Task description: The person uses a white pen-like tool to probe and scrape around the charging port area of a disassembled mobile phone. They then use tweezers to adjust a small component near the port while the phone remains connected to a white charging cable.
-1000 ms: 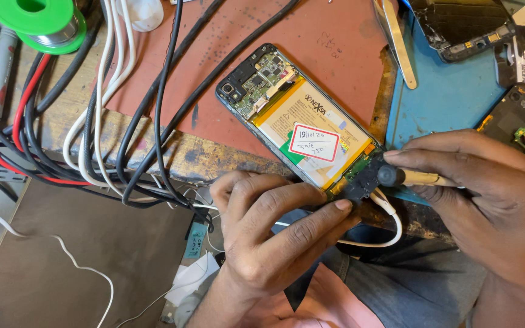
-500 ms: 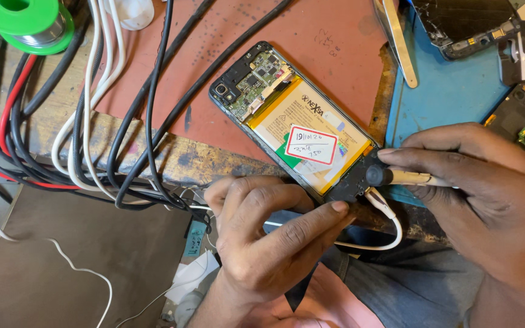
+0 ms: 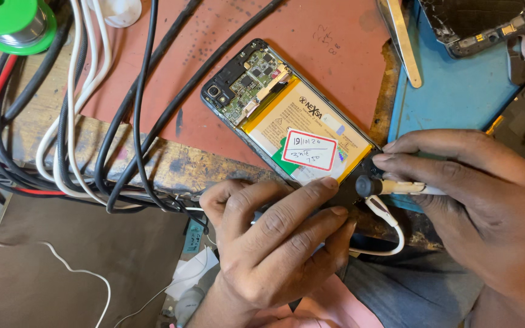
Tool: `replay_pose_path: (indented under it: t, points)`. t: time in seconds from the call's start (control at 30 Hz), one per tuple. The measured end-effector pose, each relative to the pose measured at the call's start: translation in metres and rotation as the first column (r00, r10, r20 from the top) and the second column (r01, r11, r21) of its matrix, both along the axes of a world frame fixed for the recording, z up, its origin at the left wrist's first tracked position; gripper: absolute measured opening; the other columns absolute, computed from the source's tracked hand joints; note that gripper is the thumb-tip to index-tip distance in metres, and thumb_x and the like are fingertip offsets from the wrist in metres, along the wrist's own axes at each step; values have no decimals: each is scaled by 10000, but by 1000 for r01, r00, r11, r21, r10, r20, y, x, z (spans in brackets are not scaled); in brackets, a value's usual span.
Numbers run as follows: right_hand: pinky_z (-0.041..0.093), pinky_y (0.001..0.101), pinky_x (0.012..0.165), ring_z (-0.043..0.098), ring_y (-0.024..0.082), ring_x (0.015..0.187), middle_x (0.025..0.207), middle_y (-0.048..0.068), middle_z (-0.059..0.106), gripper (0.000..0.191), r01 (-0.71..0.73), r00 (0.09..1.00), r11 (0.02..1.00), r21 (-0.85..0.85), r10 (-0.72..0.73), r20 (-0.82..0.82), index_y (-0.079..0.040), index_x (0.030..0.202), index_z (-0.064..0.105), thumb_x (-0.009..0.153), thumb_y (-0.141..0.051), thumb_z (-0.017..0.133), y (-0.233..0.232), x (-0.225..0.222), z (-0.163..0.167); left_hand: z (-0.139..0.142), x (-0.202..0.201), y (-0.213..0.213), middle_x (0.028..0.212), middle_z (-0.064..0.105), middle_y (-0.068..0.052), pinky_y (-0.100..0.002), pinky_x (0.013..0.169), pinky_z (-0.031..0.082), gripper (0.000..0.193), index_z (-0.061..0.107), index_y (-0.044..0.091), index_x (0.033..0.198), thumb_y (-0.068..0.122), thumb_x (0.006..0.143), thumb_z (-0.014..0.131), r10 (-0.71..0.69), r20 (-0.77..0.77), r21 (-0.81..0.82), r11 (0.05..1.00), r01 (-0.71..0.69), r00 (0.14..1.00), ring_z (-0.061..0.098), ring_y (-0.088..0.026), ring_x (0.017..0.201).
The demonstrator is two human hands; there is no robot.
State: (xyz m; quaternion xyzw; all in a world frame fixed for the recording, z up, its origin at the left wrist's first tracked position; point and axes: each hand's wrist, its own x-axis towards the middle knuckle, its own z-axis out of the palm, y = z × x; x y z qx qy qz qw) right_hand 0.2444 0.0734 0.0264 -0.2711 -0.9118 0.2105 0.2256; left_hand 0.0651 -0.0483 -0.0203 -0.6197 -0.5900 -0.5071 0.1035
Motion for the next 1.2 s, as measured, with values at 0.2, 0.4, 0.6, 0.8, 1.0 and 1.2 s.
replay_pose_path:
  t: [0.2, 0.4, 0.6, 0.8, 1.0, 1.2]
  points:
    - [582, 255, 743, 739, 177, 929, 1199, 141, 681, 540, 65, 997, 997, -52, -62, 50, -24, 1144, 742, 655, 188, 656, -6, -4, 5, -4, -8, 4, 1155, 720, 17, -384, 816, 440, 159, 738, 185, 946, 176, 808, 814, -50, -206, 37, 998, 58, 977, 579, -188, 948]
    - [571, 258, 727, 702, 165, 871, 1119, 140, 608, 357, 12, 999, 999, -51, -15, -52, -7, 1143, 709, 792, 59, 723, -6, 4, -6, -12, -7, 3, 1231, 679, 129, -341, 812, 416, 159, 744, 292, 1116, 339, 1011, 853, -21, -309, -11, 1000, 19, 951, 515, -138, 984]
    - [430, 254, 689, 532, 171, 770, 1063, 121, 595, 300, 319, 948, 947, -44, -318, 22, 5, 1322, 725, 1042, -74, 652, -5, 34, -18, -20, -11, 9, 1256, 667, 174, -284, 820, 364, 182, 710, 305, 1165, 285, 987, 744, 88, -507, 77, 995, -57, 858, 486, -119, 967]
    - [544, 280, 919, 651, 161, 983, 1132, 115, 640, 257, 262, 920, 940, -219, -312, -236, 18, 1282, 583, 1109, -159, 651, -9, 41, -35, -18, -6, 14, 1240, 702, 130, -274, 810, 374, 131, 683, 293, 1112, 261, 994, 732, 95, -474, 92, 994, -59, 875, 494, -125, 930]
    - [582, 367, 1010, 721, 203, 1072, 1094, 125, 677, 210, 254, 890, 892, -373, -367, -272, 28, 1257, 561, 1147, -150, 552, -22, 17, -14, -17, -7, 18, 1209, 714, 117, -275, 794, 374, 78, 717, 269, 1026, 241, 963, 754, 103, -440, 123, 991, -54, 892, 505, -123, 886]
    - [608, 381, 954, 752, 246, 1039, 1094, 132, 647, 204, 153, 871, 907, -392, -312, -380, 51, 1252, 514, 1173, -136, 524, -32, -8, -4, -15, -10, 17, 1190, 733, 89, -304, 767, 370, 80, 749, 243, 989, 272, 919, 773, 37, -426, 90, 996, 2, 904, 526, -131, 879]
